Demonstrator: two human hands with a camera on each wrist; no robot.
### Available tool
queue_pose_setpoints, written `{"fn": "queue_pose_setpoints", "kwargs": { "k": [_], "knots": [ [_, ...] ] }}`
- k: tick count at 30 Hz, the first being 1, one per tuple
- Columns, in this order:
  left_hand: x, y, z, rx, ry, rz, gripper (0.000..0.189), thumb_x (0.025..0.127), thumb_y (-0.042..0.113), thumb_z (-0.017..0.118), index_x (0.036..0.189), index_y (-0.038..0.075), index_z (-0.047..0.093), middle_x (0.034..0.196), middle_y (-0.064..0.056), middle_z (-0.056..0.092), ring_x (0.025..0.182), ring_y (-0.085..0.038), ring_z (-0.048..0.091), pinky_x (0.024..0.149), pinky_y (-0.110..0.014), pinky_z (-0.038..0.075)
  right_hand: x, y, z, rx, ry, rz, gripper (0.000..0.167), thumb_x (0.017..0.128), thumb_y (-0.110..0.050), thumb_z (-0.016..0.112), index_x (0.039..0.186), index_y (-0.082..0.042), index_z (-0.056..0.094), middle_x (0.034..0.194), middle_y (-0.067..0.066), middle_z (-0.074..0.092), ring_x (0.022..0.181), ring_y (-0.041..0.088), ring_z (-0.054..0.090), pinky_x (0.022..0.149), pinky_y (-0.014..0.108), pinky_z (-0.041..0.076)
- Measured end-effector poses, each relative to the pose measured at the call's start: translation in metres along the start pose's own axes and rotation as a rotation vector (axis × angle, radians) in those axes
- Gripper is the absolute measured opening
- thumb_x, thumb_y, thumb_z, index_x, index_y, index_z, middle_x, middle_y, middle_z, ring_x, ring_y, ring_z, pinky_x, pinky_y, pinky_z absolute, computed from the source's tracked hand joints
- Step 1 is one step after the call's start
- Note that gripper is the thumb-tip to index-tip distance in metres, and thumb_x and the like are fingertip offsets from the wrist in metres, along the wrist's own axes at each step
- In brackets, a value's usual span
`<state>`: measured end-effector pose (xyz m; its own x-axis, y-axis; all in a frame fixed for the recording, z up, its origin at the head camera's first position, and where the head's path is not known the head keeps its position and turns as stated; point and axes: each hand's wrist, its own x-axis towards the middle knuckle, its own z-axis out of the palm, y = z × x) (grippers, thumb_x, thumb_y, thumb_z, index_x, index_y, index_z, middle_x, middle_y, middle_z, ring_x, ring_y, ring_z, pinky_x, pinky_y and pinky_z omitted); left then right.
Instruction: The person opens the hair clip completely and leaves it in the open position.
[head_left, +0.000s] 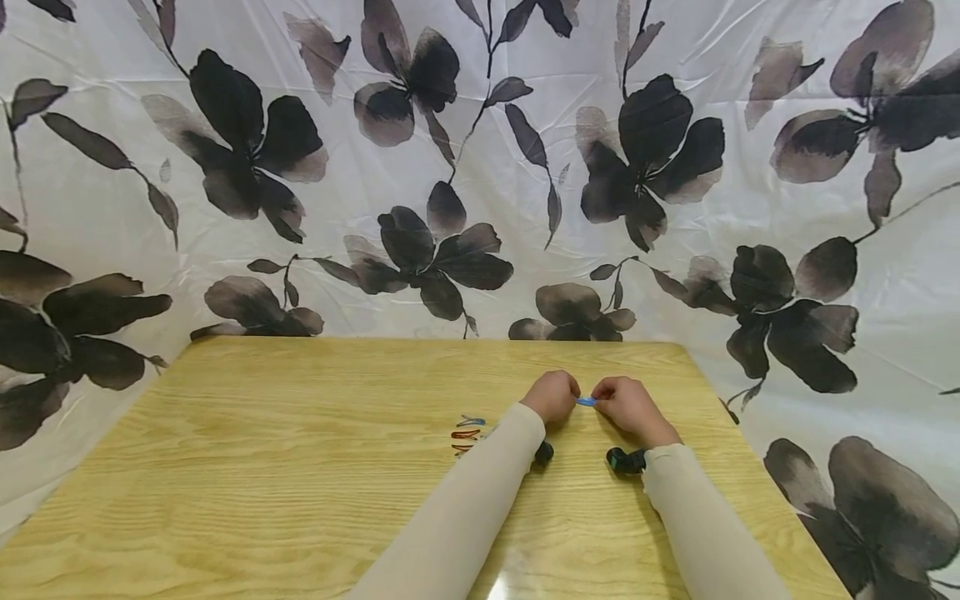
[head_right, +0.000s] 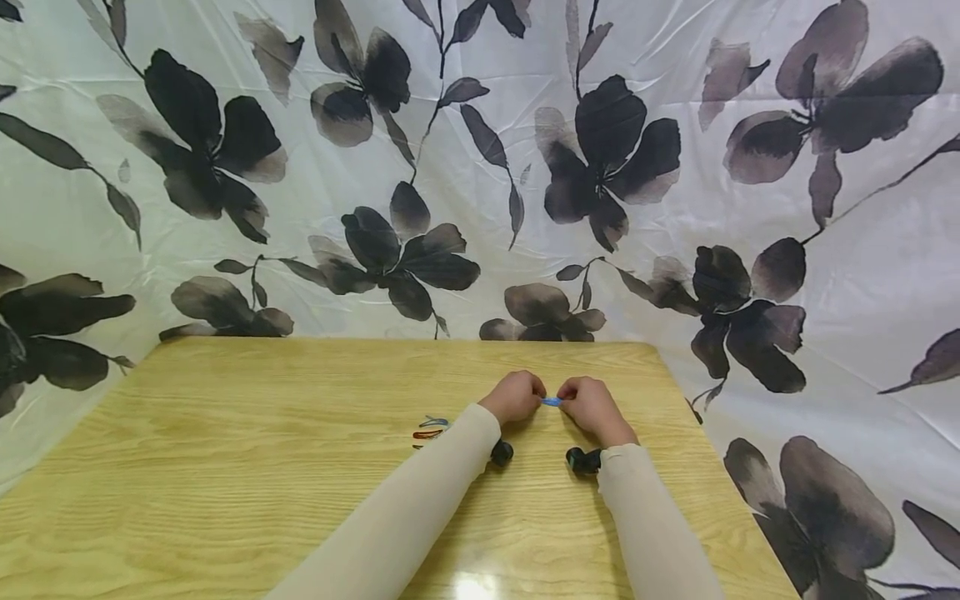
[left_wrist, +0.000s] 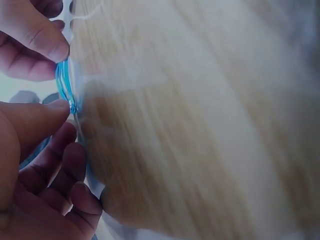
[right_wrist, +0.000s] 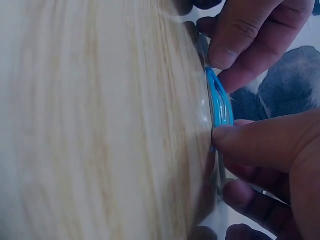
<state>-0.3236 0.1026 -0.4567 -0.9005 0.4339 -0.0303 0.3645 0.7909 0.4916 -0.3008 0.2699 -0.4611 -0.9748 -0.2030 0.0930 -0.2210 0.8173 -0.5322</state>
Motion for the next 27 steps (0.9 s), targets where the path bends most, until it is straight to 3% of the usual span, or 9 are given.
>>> {"fn": "queue_pose_setpoints", "kwargs": {
  "k": [5, 11, 18, 27],
  "knots": [
    [-0.002, 0.000, -0.001, -0.005, 0.020, -0.010, 0.013, 0.094, 0.012, 0.061, 0.091, 0.011, 0.073, 0.095, 0.001, 0.071, 0.090, -0.014, 0.063, 0.082, -0.025, 0.050, -0.001, -0.002, 0.002, 0.019, 0.011, -0.024, 0.007, 0.087, -0.006, 0.067, 0.093, -0.005, 0.070, 0.083, 0.005, 0.067, 0.075, 0.016, 0.057, 0.073, 0.036, 0.048],
    [-0.001, -0.003, -0.004, -0.008, 0.006, 0.020, 0.015, 0.093, 0.011, 0.059, 0.082, 0.011, 0.070, 0.085, 0.001, 0.067, 0.078, -0.013, 0.059, 0.074, -0.025, 0.050, -0.002, -0.002, 0.001, 0.021, 0.011, -0.032, 0.006, 0.089, -0.007, 0.065, 0.092, -0.007, 0.070, 0.083, 0.004, 0.067, 0.075, 0.016, 0.057, 0.074, 0.037, 0.048],
    [-0.007, 0.001, -0.008, -0.014, -0.019, 0.002, 0.013, 0.096, 0.012, 0.055, 0.090, 0.010, 0.067, 0.090, -0.001, 0.067, 0.080, -0.014, 0.058, 0.075, -0.026, 0.048, -0.005, 0.000, 0.001, 0.025, 0.018, -0.056, 0.006, 0.091, -0.012, 0.066, 0.092, -0.010, 0.071, 0.085, 0.004, 0.068, 0.078, 0.017, 0.059, 0.077, 0.039, 0.048],
    [-0.014, 0.000, -0.008, -0.067, 0.024, 0.007, 0.013, 0.096, 0.013, 0.056, 0.087, 0.012, 0.066, 0.084, 0.001, 0.064, 0.074, -0.010, 0.053, 0.068, -0.023, 0.045, -0.010, 0.002, 0.003, 0.057, 0.052, -0.027, 0.008, 0.092, -0.014, 0.063, 0.094, -0.014, 0.071, 0.091, 0.004, 0.069, 0.077, 0.017, 0.055, 0.074, 0.035, 0.045]
  ]
}}
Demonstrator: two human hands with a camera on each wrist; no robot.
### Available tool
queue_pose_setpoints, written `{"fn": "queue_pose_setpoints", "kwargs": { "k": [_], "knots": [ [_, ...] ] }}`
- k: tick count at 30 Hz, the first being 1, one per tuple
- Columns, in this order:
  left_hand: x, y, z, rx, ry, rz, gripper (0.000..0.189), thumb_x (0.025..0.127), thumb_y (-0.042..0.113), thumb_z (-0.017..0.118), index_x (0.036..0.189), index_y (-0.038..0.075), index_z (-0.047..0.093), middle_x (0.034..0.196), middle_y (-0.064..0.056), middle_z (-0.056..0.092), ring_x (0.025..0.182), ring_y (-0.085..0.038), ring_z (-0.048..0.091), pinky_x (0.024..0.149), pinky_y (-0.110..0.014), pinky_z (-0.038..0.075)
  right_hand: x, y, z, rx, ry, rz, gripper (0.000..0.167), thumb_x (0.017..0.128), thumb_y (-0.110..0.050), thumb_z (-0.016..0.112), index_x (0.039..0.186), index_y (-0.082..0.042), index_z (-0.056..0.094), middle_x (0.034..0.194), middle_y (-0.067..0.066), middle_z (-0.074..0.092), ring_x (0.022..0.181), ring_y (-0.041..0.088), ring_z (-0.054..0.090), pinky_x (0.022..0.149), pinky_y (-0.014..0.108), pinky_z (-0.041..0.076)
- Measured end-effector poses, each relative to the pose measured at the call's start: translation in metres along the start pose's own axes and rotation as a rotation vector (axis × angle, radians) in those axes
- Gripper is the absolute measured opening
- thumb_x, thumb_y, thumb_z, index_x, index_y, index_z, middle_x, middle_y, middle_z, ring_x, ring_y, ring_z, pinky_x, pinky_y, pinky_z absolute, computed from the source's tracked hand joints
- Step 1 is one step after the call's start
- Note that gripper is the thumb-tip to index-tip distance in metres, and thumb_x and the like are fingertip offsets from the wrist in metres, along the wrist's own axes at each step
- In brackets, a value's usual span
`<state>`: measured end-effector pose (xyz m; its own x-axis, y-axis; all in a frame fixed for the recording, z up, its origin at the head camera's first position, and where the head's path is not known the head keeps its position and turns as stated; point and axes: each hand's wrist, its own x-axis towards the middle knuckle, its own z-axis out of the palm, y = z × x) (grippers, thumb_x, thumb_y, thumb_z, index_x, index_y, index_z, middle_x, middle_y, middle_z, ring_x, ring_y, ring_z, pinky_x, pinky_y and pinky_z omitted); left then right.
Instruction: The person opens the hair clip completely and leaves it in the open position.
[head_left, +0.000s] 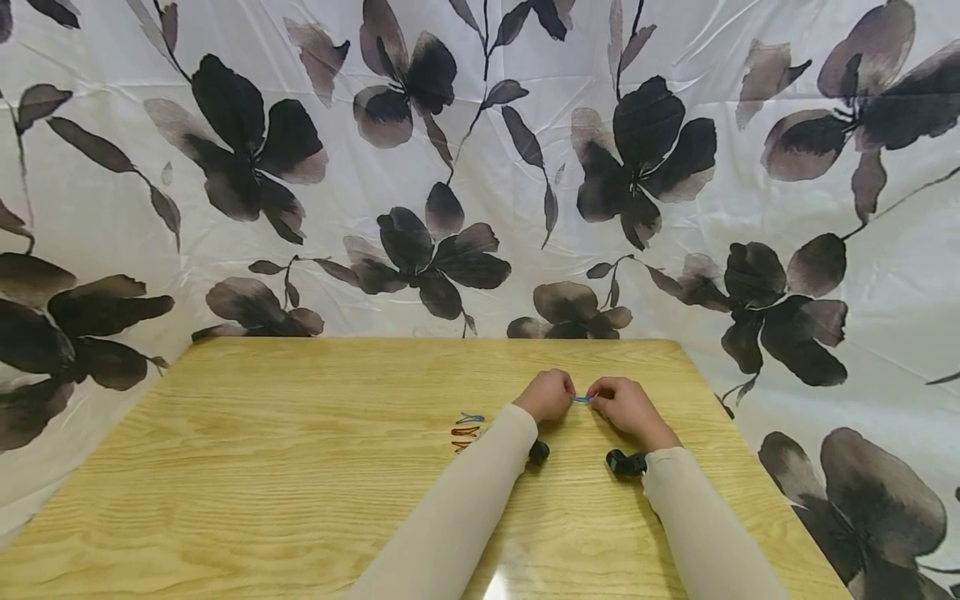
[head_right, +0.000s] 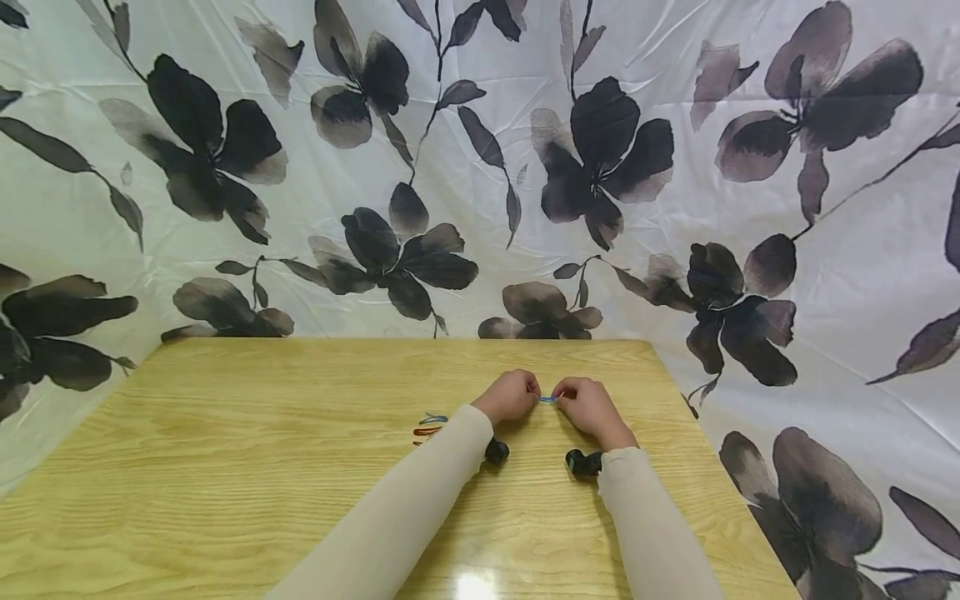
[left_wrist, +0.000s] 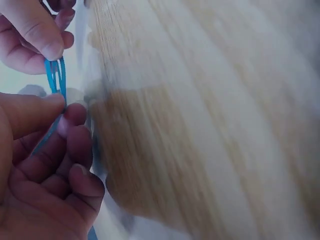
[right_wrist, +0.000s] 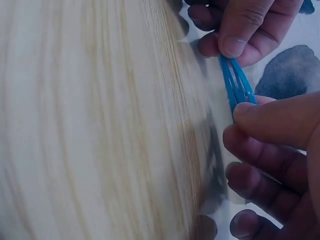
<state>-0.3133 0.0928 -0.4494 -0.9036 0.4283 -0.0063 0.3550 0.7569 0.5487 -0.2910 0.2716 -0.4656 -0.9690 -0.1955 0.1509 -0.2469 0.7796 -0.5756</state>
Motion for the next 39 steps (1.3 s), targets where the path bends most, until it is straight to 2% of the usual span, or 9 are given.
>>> {"fn": "queue_pose_setpoints", "kwargs": {
  "k": [6, 12, 17, 24, 33, 39],
  "knots": [
    [0.000, -0.007, 0.000, -0.054, 0.016, 0.017, 0.010, 0.091, 0.010, 0.061, 0.085, 0.013, 0.068, 0.082, 0.002, 0.065, 0.073, -0.011, 0.054, 0.068, -0.024, 0.045, -0.001, -0.004, -0.001, 0.075, -0.012, 0.042, 0.014, 0.094, -0.019, 0.062, 0.098, -0.011, 0.072, 0.093, 0.004, 0.070, 0.076, 0.015, 0.058, 0.071, 0.033, 0.046],
    [-0.009, -0.007, -0.004, -0.108, 0.036, -0.012, 0.006, 0.087, 0.006, 0.065, 0.087, 0.010, 0.069, 0.082, 0.000, 0.066, 0.073, -0.012, 0.054, 0.068, -0.024, 0.046, -0.003, -0.009, 0.002, 0.164, -0.008, 0.054, 0.013, 0.094, -0.014, 0.062, 0.100, -0.007, 0.071, 0.087, 0.007, 0.068, 0.070, 0.016, 0.057, 0.067, 0.031, 0.045],
    [-0.011, -0.009, -0.006, -0.112, 0.047, -0.028, 0.008, 0.089, 0.009, 0.065, 0.090, 0.010, 0.073, 0.088, -0.001, 0.069, 0.076, -0.012, 0.056, 0.071, -0.025, 0.048, -0.005, -0.014, 0.005, 0.183, 0.009, 0.053, 0.017, 0.092, -0.011, 0.064, 0.106, -0.005, 0.070, 0.087, 0.007, 0.069, 0.070, 0.018, 0.058, 0.066, 0.031, 0.046],
    [-0.012, -0.014, -0.006, -0.136, 0.050, -0.028, 0.012, 0.091, 0.009, 0.063, 0.090, 0.011, 0.075, 0.094, -0.002, 0.071, 0.082, -0.013, 0.059, 0.078, -0.028, 0.050, -0.005, -0.014, 0.008, 0.217, 0.012, 0.088, 0.012, 0.092, -0.011, 0.064, 0.100, -0.007, 0.071, 0.087, 0.007, 0.069, 0.070, 0.017, 0.056, 0.066, 0.030, 0.046],
    [-0.022, -0.021, -0.012, -0.154, 0.049, -0.021, 0.013, 0.093, 0.010, 0.061, 0.091, 0.011, 0.074, 0.091, -0.001, 0.070, 0.081, -0.011, 0.057, 0.080, -0.026, 0.049, -0.007, -0.021, 0.014, 0.296, 0.003, 0.107, 0.012, 0.092, -0.013, 0.064, 0.099, -0.007, 0.072, 0.086, 0.008, 0.067, 0.070, 0.019, 0.057, 0.066, 0.031, 0.047],
    [-0.029, -0.026, -0.015, -0.201, 0.044, -0.027, 0.015, 0.095, 0.010, 0.058, 0.093, 0.011, 0.073, 0.094, -0.001, 0.069, 0.083, -0.012, 0.057, 0.080, -0.027, 0.048, -0.007, -0.024, 0.018, 0.335, -0.023, 0.119, 0.013, 0.093, -0.013, 0.063, 0.099, -0.006, 0.072, 0.086, 0.008, 0.068, 0.068, 0.019, 0.056, 0.063, 0.032, 0.047]
  ]
}}
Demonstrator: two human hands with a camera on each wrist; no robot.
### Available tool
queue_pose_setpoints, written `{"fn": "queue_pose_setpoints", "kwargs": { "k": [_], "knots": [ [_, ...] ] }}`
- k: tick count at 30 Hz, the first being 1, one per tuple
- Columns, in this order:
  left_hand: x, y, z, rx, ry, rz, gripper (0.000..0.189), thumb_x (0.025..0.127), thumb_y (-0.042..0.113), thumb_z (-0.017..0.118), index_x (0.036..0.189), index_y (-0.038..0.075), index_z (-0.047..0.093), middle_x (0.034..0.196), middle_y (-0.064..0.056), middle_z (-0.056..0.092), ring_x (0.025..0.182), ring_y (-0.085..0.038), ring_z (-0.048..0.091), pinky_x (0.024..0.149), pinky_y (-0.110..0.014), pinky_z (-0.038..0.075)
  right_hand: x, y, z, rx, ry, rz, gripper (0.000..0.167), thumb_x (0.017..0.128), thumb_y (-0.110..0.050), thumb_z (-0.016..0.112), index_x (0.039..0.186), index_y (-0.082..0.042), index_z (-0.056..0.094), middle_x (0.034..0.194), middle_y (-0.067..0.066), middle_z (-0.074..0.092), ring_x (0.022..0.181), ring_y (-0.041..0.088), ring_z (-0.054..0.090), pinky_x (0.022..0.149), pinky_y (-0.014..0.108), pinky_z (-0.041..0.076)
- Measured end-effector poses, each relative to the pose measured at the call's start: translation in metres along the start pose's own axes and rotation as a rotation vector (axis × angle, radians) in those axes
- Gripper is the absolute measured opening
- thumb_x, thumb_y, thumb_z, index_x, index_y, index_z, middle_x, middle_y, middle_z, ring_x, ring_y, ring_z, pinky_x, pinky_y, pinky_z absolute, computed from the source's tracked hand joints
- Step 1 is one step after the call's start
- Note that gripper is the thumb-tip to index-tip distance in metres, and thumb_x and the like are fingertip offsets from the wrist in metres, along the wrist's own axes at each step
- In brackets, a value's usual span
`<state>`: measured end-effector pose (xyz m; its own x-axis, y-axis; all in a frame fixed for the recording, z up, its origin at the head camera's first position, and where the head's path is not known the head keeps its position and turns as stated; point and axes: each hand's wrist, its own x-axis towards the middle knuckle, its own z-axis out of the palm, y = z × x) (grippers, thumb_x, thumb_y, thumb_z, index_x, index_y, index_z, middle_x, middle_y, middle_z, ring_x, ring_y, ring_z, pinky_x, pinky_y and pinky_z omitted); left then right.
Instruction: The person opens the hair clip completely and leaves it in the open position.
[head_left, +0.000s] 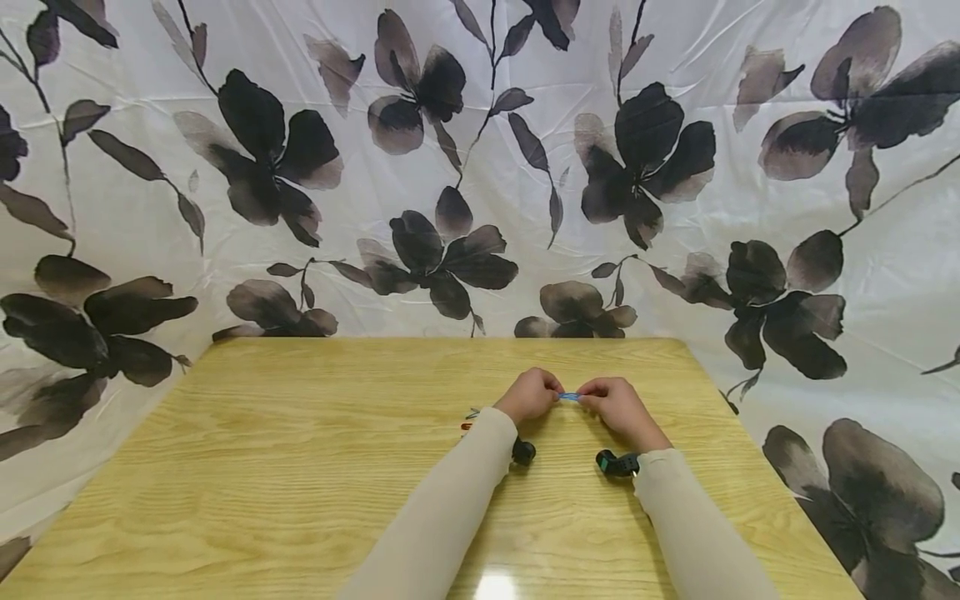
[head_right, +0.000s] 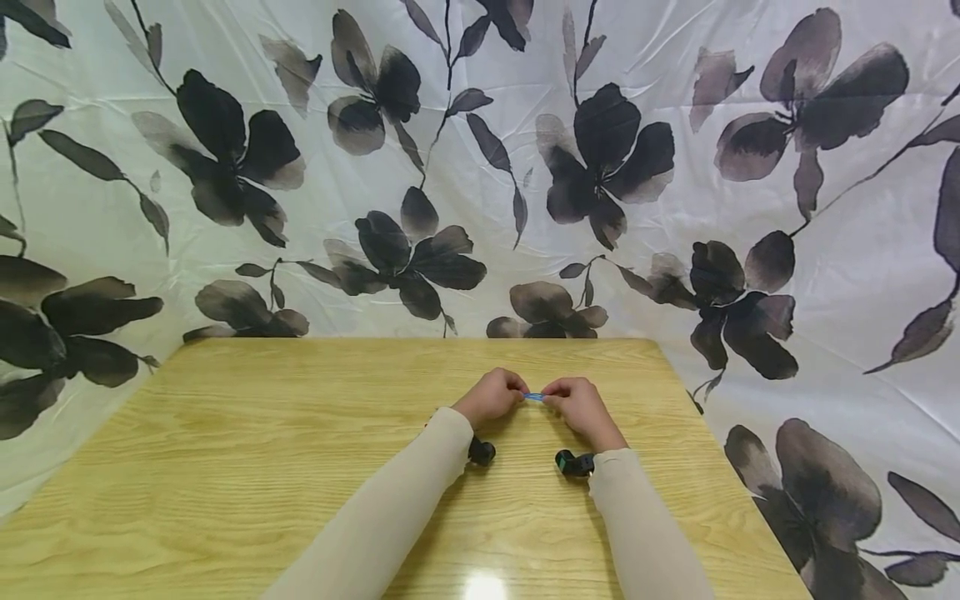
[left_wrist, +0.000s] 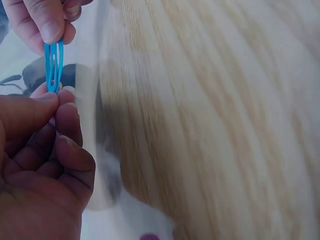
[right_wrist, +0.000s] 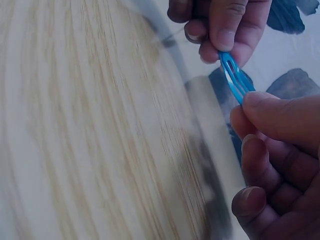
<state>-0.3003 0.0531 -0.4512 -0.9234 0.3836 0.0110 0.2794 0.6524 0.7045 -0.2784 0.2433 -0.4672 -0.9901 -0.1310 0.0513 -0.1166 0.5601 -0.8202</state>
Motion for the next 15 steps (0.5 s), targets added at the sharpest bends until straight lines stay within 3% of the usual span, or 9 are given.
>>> {"fn": "queue_pose_setpoints", "kwargs": {
  "k": [5, 15],
  "knots": [
    [-0.004, -0.004, -0.004, -0.032, 0.005, 0.000, 0.015, 0.095, 0.010, 0.059, 0.094, 0.010, 0.073, 0.096, -0.001, 0.069, 0.084, -0.012, 0.057, 0.080, -0.027, 0.048, 0.000, -0.003, 0.005, 0.025, -0.008, 0.032, 0.014, 0.094, -0.015, 0.062, 0.101, -0.007, 0.072, 0.087, 0.008, 0.066, 0.068, 0.020, 0.055, 0.062, 0.031, 0.046],
    [-0.015, -0.011, -0.016, -0.084, 0.010, 0.010, 0.017, 0.097, 0.012, 0.056, 0.097, 0.008, 0.073, 0.099, -0.001, 0.068, 0.089, -0.013, 0.057, 0.084, -0.029, 0.047, -0.002, -0.016, 0.014, 0.062, -0.008, 0.019, 0.015, 0.095, -0.016, 0.061, 0.103, -0.007, 0.071, 0.090, 0.013, 0.066, 0.066, 0.020, 0.051, 0.060, 0.031, 0.044]
  ]
}}
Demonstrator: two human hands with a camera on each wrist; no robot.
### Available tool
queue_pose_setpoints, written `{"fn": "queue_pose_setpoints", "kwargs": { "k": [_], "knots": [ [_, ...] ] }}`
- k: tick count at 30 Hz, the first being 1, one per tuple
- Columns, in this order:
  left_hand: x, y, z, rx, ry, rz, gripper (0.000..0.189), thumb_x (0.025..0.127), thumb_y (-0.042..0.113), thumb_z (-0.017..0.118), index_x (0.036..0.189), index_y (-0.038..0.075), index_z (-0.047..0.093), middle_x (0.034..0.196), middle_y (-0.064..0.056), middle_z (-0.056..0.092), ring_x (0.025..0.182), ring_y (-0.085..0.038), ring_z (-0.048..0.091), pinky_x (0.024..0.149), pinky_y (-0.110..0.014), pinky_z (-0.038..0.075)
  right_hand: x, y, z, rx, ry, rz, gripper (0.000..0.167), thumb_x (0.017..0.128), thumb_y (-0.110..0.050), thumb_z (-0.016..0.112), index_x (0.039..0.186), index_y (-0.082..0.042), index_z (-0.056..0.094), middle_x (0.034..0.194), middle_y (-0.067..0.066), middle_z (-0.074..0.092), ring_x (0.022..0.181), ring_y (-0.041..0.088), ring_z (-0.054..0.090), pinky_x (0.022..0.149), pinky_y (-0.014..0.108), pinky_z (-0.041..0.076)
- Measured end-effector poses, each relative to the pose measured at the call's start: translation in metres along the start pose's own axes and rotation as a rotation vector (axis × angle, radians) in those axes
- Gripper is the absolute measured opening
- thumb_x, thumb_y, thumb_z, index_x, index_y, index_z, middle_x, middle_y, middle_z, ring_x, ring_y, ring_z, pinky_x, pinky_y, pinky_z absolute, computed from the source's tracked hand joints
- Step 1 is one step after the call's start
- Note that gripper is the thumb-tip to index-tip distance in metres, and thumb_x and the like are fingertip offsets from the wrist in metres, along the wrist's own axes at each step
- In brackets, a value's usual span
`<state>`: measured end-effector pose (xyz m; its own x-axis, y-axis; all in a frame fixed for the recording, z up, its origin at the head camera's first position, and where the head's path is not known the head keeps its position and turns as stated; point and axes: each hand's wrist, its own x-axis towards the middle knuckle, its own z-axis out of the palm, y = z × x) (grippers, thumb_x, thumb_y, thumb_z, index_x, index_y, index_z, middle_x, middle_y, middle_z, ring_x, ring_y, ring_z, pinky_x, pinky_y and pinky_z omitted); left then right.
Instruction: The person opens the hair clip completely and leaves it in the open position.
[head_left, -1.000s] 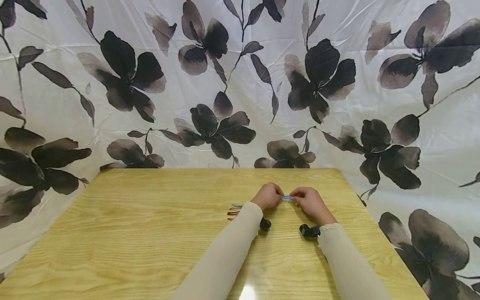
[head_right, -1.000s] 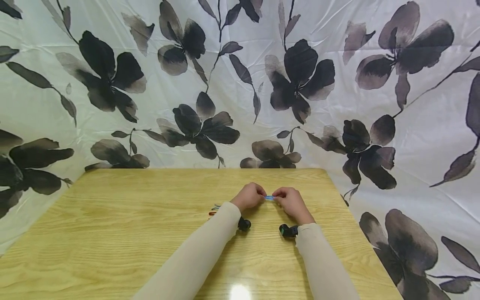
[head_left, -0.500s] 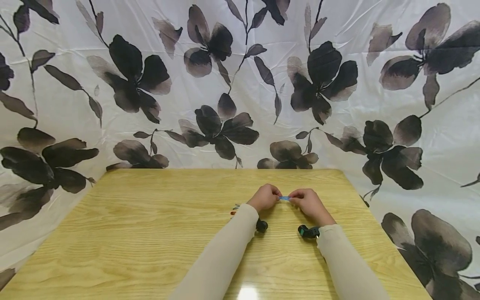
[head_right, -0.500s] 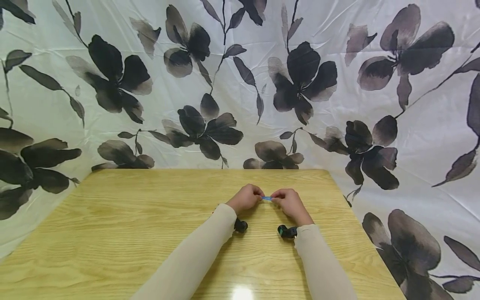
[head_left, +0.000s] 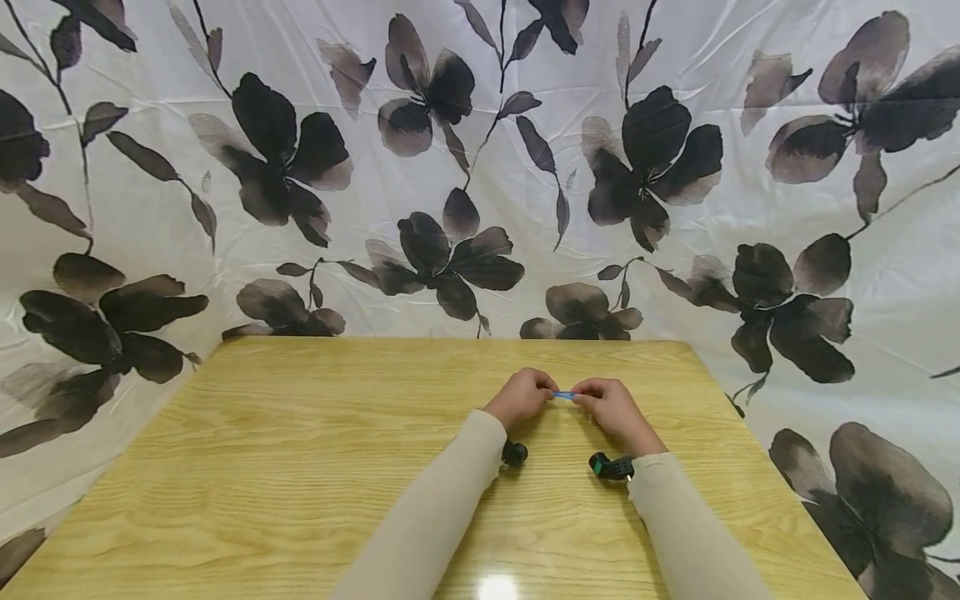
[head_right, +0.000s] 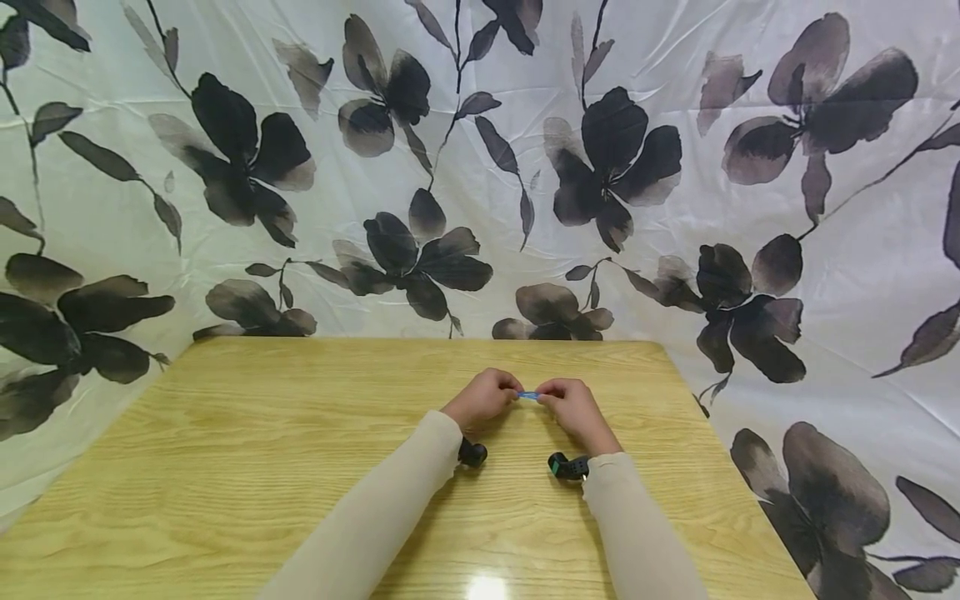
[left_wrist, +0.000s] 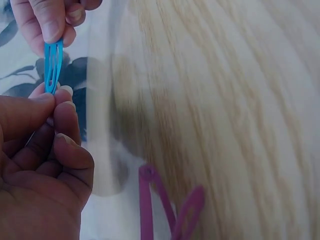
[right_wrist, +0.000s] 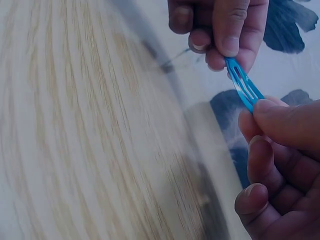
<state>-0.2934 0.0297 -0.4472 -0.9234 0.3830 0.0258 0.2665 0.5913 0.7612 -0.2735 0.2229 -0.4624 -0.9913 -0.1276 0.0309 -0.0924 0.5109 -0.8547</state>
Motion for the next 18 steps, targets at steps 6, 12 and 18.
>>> {"fn": "queue_pose_setpoints", "kwargs": {
  "k": [6, 12, 18],
  "knots": [
    [-0.006, -0.005, -0.007, -0.016, -0.003, -0.004, 0.018, 0.098, 0.013, 0.055, 0.099, 0.008, 0.072, 0.100, 0.000, 0.068, 0.088, -0.013, 0.056, 0.081, -0.029, 0.047, -0.002, -0.008, 0.008, 0.017, 0.000, -0.009, 0.014, 0.095, -0.015, 0.061, 0.102, -0.007, 0.071, 0.093, 0.014, 0.066, 0.065, 0.020, 0.049, 0.059, 0.030, 0.043],
    [-0.011, -0.012, -0.014, -0.040, -0.009, 0.006, 0.019, 0.099, 0.013, 0.054, 0.101, 0.007, 0.071, 0.098, -0.001, 0.066, 0.085, -0.015, 0.055, 0.078, -0.030, 0.046, -0.004, -0.015, 0.015, 0.023, -0.007, -0.037, 0.015, 0.095, -0.015, 0.061, 0.102, -0.007, 0.071, 0.094, 0.014, 0.067, 0.068, 0.022, 0.051, 0.059, 0.031, 0.044],
    [-0.018, -0.017, -0.022, -0.035, -0.026, 0.010, 0.020, 0.100, 0.017, 0.053, 0.103, 0.006, 0.069, 0.098, -0.006, 0.067, 0.079, -0.015, 0.053, 0.073, -0.030, 0.045, -0.004, -0.020, 0.022, 0.027, -0.006, -0.056, 0.014, 0.095, -0.015, 0.061, 0.100, -0.007, 0.071, 0.095, 0.010, 0.068, 0.073, 0.022, 0.055, 0.063, 0.030, 0.046]
  ]
}}
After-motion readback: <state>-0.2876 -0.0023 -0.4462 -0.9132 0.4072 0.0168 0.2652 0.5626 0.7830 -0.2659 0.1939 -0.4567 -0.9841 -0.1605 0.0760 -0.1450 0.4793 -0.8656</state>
